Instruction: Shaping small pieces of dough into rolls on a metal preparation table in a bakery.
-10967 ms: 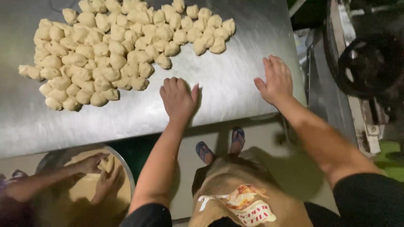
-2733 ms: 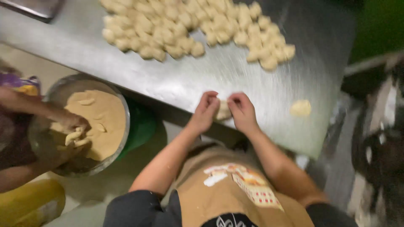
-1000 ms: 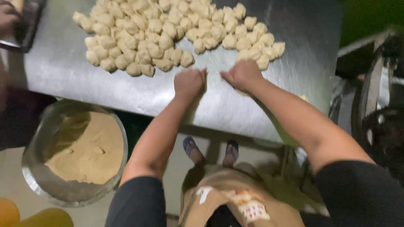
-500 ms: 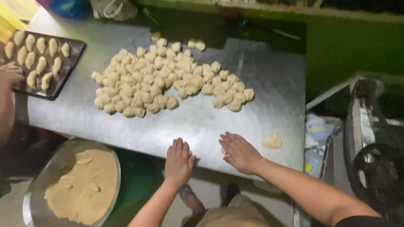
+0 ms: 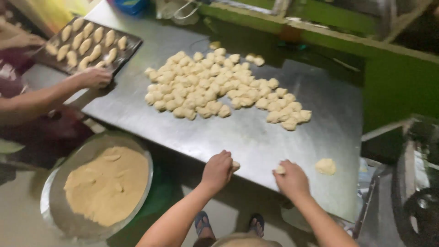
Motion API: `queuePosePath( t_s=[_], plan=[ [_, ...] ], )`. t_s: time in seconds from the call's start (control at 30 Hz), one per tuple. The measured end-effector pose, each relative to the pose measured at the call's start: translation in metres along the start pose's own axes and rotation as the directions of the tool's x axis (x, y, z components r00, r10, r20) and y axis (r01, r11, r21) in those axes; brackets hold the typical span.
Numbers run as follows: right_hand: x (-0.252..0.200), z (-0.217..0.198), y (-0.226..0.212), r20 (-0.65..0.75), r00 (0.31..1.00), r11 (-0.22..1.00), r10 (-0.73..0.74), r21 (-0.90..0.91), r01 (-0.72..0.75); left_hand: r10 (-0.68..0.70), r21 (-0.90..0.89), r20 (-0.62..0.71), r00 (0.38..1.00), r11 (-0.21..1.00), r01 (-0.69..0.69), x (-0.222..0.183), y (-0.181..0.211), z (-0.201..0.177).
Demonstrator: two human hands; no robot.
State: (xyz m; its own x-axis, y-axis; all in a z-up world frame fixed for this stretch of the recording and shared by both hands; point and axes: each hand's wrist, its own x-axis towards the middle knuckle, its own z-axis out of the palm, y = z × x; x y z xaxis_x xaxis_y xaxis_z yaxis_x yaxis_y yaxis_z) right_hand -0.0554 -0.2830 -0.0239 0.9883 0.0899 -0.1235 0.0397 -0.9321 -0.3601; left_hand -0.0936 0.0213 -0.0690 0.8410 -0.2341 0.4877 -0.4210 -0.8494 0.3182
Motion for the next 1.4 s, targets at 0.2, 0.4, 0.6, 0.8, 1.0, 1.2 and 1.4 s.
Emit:
queuePosePath(
  t_s=[0.2, 0.4, 0.6, 0.8, 1.0, 1.2, 1.4],
  plan=[
    [-0.021, -0.023, -0.009, -0.108, 0.993, 0.685, 0.048, 0.727, 0.046, -0.642, -0.702, 0.246, 0.726, 0.398, 0.590, 0.030, 0.022, -0.074],
    [0.031, 0.024, -0.034, -0.068, 0.796, 0.773, -0.601, -0.303, 0.558, -0.052, 0.104, 0.110, 0.993, 0.994, 0.040, 0.052, -0.001, -0.013],
    [0.171, 0.038, -0.075, -0.271, 0.490, 0.542, -0.828, -0.164, 0.824, -0.558, 0.109, -0.032, 0.829, 0.822, 0.558, 0.149, -0.016, -0.033],
    [0.050, 0.022, 0.001, -0.097, 0.511, 0.519, -0.854, -0.117, 0.847, -0.070, 0.216, -0.231, 0.970, 0.969, 0.122, 0.013, 0.007, -0.003],
    [0.003, 0.030, -0.038, -0.062, 0.746, 0.736, -0.663, 0.124, 0.665, -0.764, -0.581, -0.018, 0.644, 0.533, 0.615, -0.018, 0.058, -0.026],
    [-0.022, 0.003, -0.181, 0.119, 0.530, 0.412, -0.840, 0.774, 0.480, -0.878, -0.702, -0.286, 0.383, 0.464, 0.540, -0.058, 0.027, -0.136],
    [0.166, 0.050, -0.190, -0.136, 0.904, 0.875, -0.406, 0.225, 0.428, -0.629, 0.332, -0.420, 0.654, 0.565, 0.756, -0.065, -0.090, -0.210]
  ],
)
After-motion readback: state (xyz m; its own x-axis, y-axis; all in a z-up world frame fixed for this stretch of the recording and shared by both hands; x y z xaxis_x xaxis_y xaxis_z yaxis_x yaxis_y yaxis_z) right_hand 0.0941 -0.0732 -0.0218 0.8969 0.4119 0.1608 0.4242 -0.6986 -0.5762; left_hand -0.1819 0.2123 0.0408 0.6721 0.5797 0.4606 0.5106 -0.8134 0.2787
